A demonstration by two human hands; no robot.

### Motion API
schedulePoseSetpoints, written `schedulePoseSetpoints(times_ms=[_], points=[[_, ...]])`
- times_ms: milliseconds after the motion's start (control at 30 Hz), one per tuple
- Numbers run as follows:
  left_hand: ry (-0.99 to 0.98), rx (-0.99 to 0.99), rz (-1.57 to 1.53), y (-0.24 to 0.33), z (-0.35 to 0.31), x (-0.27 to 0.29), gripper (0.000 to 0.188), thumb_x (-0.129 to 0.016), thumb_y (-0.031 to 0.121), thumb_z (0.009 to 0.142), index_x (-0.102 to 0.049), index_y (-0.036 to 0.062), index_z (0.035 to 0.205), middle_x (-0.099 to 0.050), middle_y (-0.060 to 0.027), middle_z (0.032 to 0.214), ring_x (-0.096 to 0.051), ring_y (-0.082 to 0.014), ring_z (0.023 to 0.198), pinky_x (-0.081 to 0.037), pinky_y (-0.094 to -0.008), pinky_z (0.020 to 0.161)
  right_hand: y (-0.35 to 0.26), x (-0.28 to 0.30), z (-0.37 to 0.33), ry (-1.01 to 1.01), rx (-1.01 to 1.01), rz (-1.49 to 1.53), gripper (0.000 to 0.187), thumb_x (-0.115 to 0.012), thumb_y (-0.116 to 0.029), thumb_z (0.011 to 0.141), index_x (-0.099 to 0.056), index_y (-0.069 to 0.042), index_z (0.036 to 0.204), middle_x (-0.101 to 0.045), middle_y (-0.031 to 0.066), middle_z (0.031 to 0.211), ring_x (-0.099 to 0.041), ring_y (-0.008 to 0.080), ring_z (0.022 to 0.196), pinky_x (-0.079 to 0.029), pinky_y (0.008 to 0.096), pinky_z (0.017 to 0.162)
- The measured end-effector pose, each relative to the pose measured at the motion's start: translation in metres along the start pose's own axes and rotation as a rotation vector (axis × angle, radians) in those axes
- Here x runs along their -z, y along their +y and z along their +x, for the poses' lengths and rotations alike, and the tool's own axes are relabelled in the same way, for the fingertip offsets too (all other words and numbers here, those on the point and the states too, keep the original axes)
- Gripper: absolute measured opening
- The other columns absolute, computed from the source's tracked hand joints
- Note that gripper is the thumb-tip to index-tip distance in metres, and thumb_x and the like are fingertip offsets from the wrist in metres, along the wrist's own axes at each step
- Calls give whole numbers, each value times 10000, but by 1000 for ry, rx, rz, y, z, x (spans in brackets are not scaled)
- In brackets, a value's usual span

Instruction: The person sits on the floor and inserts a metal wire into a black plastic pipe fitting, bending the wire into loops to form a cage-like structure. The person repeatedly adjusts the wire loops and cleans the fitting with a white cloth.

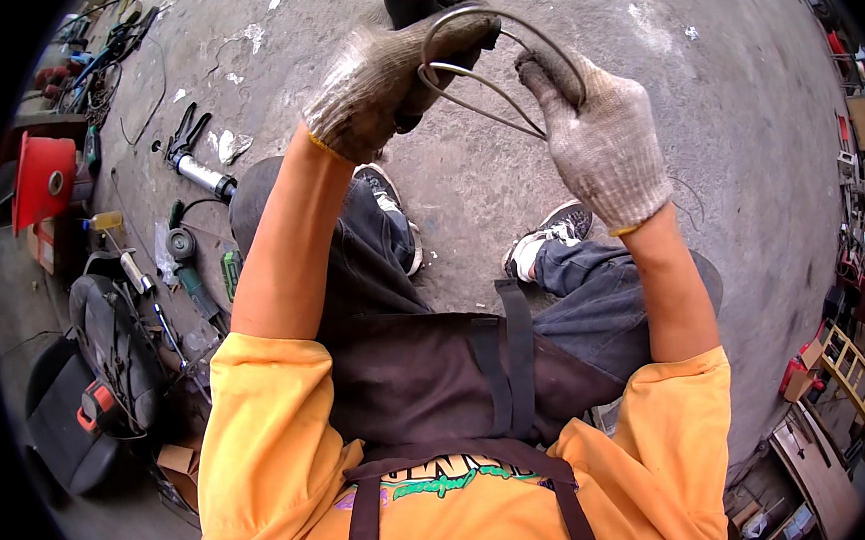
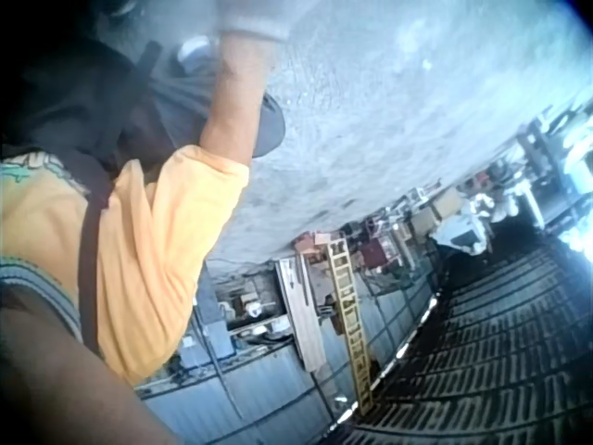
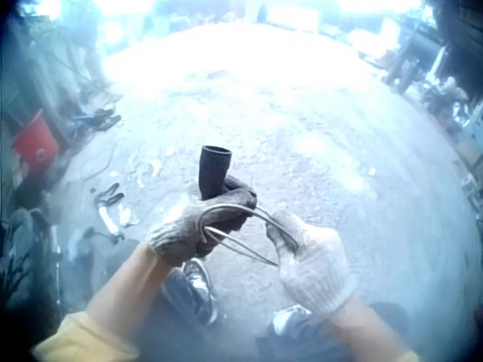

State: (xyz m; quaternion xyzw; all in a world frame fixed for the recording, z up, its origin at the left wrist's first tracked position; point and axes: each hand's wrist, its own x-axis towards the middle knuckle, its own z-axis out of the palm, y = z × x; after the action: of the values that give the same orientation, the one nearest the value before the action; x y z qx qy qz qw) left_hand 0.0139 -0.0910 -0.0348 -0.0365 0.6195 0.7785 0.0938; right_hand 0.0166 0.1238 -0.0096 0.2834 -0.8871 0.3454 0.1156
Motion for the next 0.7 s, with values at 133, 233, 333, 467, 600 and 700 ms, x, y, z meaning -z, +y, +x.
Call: schedulePoseSetpoints(times_ms=[133, 233, 333, 467, 600, 700], points=[[-204, -55, 146, 26, -16, 4, 347, -774, 220, 870, -686, 15, 1135, -676, -26, 812, -518, -21, 565, -339, -163, 444, -4, 31, 11, -506, -587, 528, 251, -683, -217, 921, -737, -35, 1084, -576, 18, 589, -526, 92, 503, -421, 288, 482], [-255, -188, 277, 31, -14, 5, 337, -766, 166, 865, -669, 12, 1149, -667, -22, 803, -487, -7, 545, -311, -156, 446, -7, 47, 16, -606, -744, 758, 253, -692, -237, 933, -738, -26, 1065, -505, -32, 584, -440, 48, 481, -349, 233, 445], [-223, -138, 362, 28, -15, 13, 321, -751, 96, 860, -655, 18, 1156, -693, -37, 888, -600, -58, 719, -481, -209, 630, 12, 52, 19, -678, -713, 876, 296, -703, -256, 938, -717, -15, 1109, -491, -61, 583, -415, 28, 472, -312, 219, 430], [-239, -329, 175, 24, -11, 23, 367, -751, 119, 864, -628, 34, 1199, -667, -37, 905, -593, -52, 719, -477, -182, 612, 15, 47, 9, -571, -732, 895, 294, -694, -275, 946, -712, -16, 1084, -466, -73, 585, -387, 17, 474, -291, 214, 432], [-201, -168, 244, 24, -14, 0, 289, -756, 201, 880, -662, 43, 1103, -642, -17, 830, -539, -31, 627, -412, -170, 532, 9, 31, 5, -472, -631, 827, 278, -712, -291, 931, -747, -43, 1052, -534, -38, 596, -446, 44, 493, -355, 239, 456], [-140, 86, 118, 16, -8, -14, 220, -734, 267, 916, -691, 62, 984, -602, 24, 726, -485, -24, 547, -347, -175, 464, 7, 17, 3, -369, -552, 755, 269, -688, -258, 944, -742, -47, 1102, -613, 16, 619, -563, 83, 548, -423, 281, 497]])
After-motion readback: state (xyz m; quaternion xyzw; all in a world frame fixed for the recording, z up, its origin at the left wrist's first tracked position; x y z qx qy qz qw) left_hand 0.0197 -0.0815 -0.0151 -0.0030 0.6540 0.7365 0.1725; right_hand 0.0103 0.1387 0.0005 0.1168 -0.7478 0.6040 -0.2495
